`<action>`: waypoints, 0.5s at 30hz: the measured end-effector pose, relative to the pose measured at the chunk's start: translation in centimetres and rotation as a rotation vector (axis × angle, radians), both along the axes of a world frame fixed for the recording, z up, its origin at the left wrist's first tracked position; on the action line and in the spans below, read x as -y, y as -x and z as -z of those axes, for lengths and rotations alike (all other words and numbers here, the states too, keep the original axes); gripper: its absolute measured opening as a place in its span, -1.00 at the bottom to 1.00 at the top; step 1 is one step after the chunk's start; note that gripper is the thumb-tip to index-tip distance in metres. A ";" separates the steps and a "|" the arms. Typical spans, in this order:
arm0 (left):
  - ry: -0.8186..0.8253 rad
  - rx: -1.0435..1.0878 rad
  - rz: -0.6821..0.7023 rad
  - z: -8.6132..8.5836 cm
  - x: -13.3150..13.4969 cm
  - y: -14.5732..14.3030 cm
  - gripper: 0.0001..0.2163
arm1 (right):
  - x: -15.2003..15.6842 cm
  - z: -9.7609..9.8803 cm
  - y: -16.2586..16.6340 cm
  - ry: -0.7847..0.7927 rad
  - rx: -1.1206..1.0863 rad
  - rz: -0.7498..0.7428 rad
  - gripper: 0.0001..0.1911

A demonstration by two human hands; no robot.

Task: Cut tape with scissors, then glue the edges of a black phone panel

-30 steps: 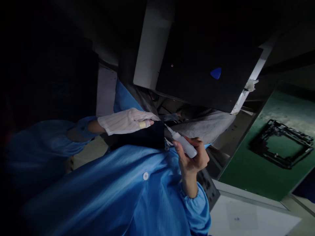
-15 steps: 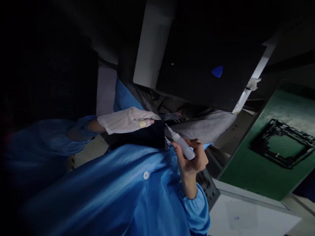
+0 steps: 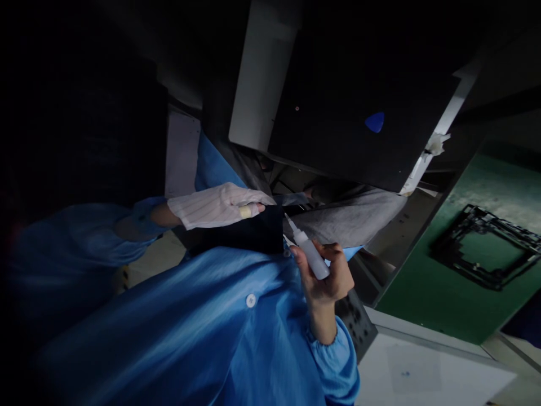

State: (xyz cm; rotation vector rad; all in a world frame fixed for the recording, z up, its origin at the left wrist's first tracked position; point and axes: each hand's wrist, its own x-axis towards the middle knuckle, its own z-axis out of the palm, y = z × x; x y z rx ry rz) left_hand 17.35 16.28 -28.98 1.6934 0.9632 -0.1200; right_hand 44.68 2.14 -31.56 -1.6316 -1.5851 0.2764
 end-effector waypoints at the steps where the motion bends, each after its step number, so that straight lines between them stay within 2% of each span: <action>1: -0.002 0.002 0.000 0.1 0.0 0.0 -0.51 | 0.1 0.0 0.1 0.001 -0.001 -0.001 -0.60; 11: 0.024 0.006 -0.016 0.2 0.0 -0.1 -0.51 | -0.1 -0.5 0.1 -0.036 -0.004 -0.098 -0.71; 15: 0.033 -0.001 -0.026 0.5 0.0 0.0 -0.56 | 0.2 -0.4 0.3 -0.040 0.036 -0.063 -0.68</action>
